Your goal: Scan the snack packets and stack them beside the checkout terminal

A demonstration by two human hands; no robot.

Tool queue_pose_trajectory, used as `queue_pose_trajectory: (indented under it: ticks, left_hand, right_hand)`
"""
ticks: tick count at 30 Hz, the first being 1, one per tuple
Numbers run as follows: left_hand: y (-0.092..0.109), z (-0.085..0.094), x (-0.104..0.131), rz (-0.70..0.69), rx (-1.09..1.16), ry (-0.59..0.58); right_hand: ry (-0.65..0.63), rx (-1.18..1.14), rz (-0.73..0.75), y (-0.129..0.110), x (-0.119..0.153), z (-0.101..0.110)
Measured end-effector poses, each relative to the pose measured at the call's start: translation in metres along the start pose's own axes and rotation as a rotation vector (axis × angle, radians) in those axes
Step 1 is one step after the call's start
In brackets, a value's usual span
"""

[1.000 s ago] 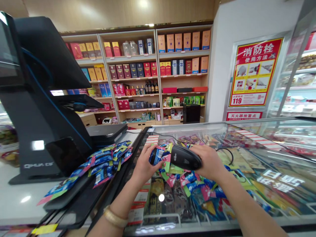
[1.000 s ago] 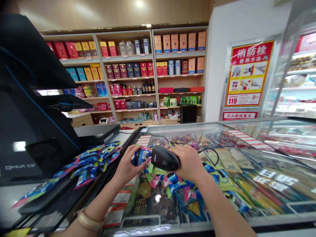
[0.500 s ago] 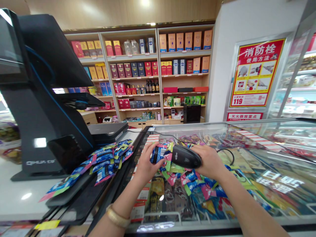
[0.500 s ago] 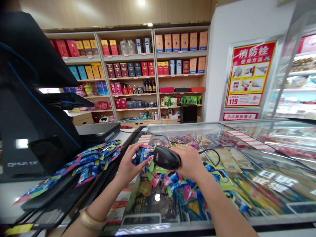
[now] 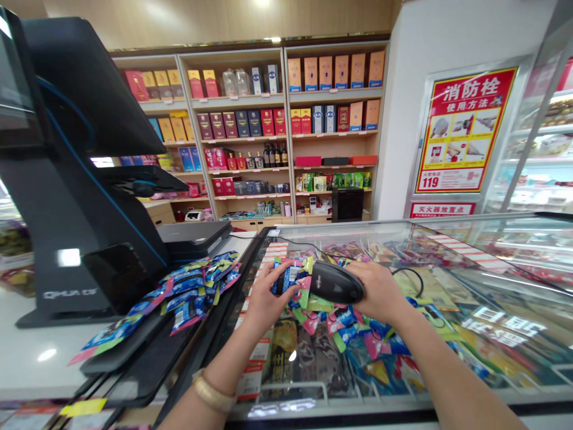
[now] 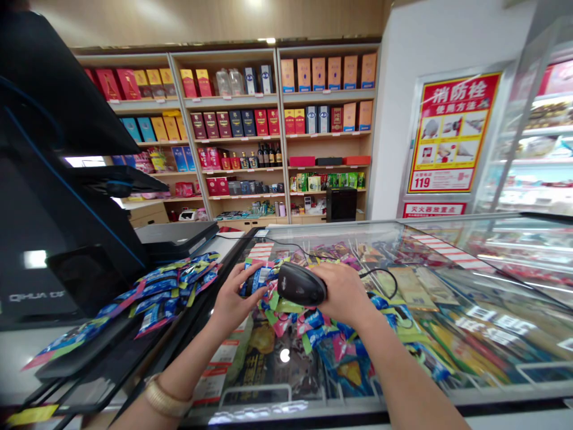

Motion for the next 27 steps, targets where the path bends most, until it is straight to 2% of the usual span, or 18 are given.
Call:
queue_pose_trajectory:
  ticks: [8, 12, 17, 20, 23, 25, 27]
  left_hand:
    - [0.003, 0.001, 0.001, -0.016, -0.015, -0.021]
    - [0.006, 0.001, 0.002, -0.067, -0.018, -0.017]
    - [0.014, -0.007, -0.008, -0.169, -0.081, 0.054]
    - [0.022, -0.019, -0.022, -0.253, -0.125, -0.021]
    - [0.026, -0.032, -0.038, -0.307, -0.189, -0.082]
    - [0.025, -0.039, -0.047, -0.287, -0.211, -0.125]
    - [0.024, -0.046, -0.051, -0.239, -0.223, -0.217]
  right_hand:
    - [0.028, -0.008, 0.011, 0.004, 0.001, -0.003]
    - [0.187, 0.042, -0.04, 0.017, 0.003, -0.001]
    - [0.442, 0.05, -0.092, 0.035, 0.009, 0.006]
    - [0.501, 0.044, -0.112, 0.039, 0.011, 0.008]
    - [0.497, 0.053, -0.118, 0.04, 0.01, 0.006]
    - [0.485, 0.063, -0.119, 0.04, 0.01, 0.004]
    - [0.474, 0.077, -0.123, 0.04, 0.009, 0.002]
Point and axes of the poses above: each hand's wrist, its own x-axis away from the middle knuckle, its own z-axis out of the back of the hand, y = z × x, the point moved 3 cm from there along -x, towards the middle knuckle, and after that the axes turned 9 degrees about -y, right-handed, at the moved point
